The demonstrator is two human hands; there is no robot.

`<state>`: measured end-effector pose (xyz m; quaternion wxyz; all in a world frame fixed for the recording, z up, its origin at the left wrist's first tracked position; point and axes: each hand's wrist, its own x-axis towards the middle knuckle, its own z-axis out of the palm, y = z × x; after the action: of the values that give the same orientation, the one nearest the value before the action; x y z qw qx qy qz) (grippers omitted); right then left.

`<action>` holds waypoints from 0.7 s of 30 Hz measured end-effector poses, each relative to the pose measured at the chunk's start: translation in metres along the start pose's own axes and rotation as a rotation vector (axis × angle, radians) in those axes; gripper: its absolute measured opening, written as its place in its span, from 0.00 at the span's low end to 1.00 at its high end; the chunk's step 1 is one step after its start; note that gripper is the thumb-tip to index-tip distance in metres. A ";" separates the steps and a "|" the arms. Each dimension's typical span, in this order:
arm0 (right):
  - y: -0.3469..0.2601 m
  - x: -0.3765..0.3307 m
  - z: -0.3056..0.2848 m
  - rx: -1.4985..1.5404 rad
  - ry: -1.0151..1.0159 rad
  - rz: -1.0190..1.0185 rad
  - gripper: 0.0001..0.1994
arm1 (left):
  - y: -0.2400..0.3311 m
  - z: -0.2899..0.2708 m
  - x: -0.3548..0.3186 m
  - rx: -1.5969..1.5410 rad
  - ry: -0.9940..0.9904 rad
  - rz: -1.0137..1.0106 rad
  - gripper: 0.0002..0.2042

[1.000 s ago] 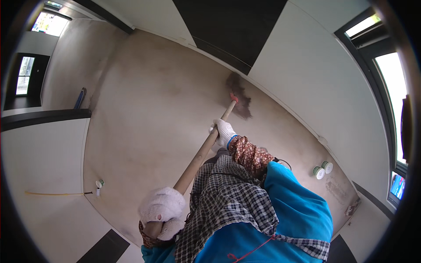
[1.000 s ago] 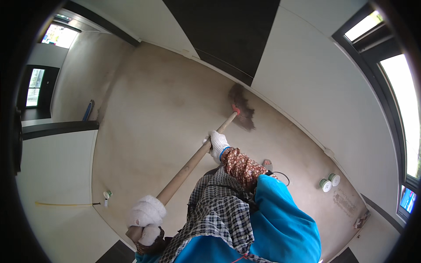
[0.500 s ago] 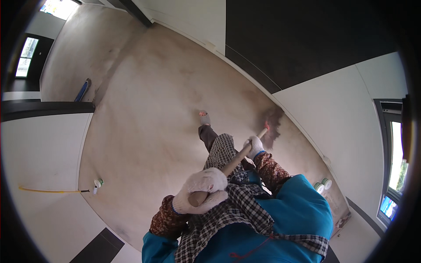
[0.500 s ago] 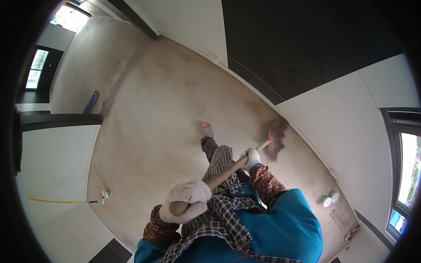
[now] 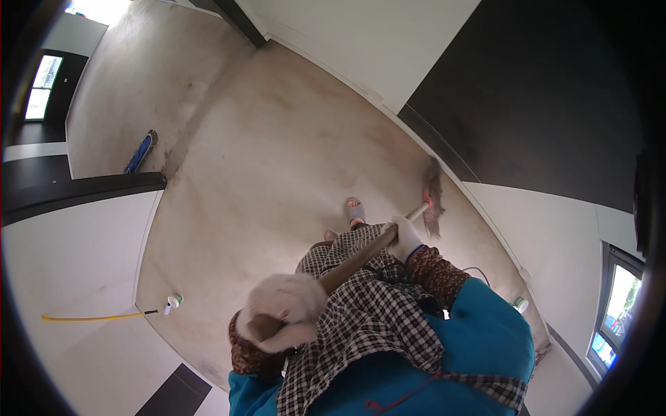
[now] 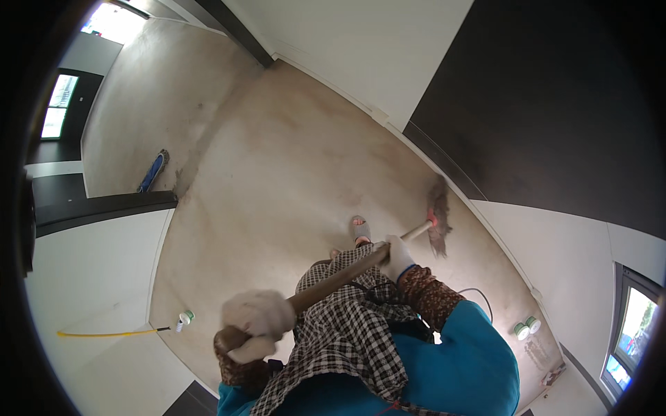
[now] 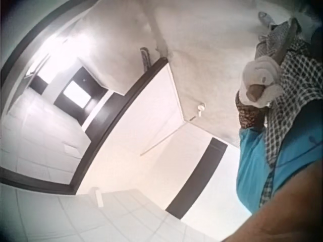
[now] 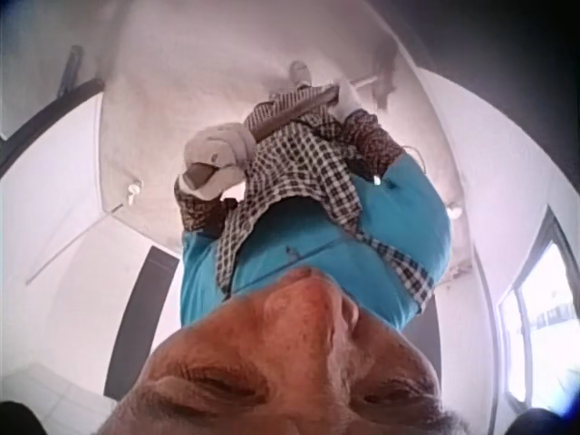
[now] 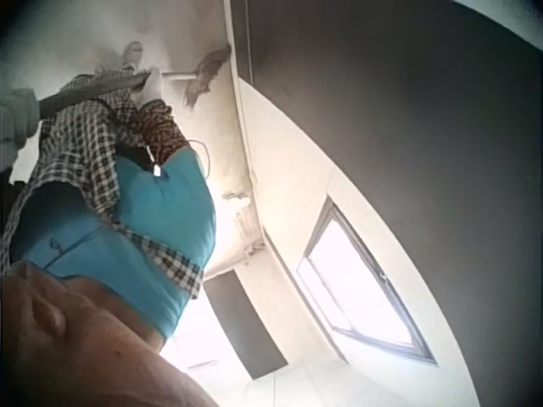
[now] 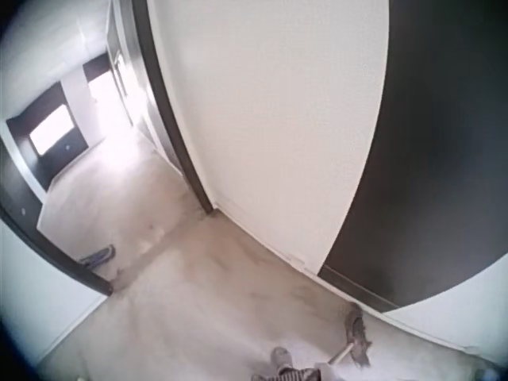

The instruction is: Sweeping a concrete floor in a room using a long-handled broom.

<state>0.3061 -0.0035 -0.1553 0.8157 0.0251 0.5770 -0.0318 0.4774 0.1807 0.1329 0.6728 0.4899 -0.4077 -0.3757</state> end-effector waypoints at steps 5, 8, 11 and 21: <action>-0.014 0.127 -0.034 -0.059 -0.003 -0.147 0.06 | -0.042 -0.029 0.053 -0.034 -0.077 -0.172 0.11; 0.011 0.118 0.061 -0.160 -0.111 -0.073 0.09 | -0.020 -0.075 0.055 0.097 -0.036 -0.132 0.11; 0.034 0.128 0.175 -0.381 -0.130 -0.073 0.08 | 0.012 -0.127 0.054 0.206 0.027 -0.058 0.12; 0.095 0.128 0.404 -0.129 -0.258 -0.054 0.05 | 0.097 -0.294 0.064 0.314 0.111 0.085 0.13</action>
<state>0.7355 0.0565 -0.1412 0.8819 -0.0472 0.4686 -0.0194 0.7821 0.2497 0.1824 0.6249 0.5911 -0.4441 -0.2509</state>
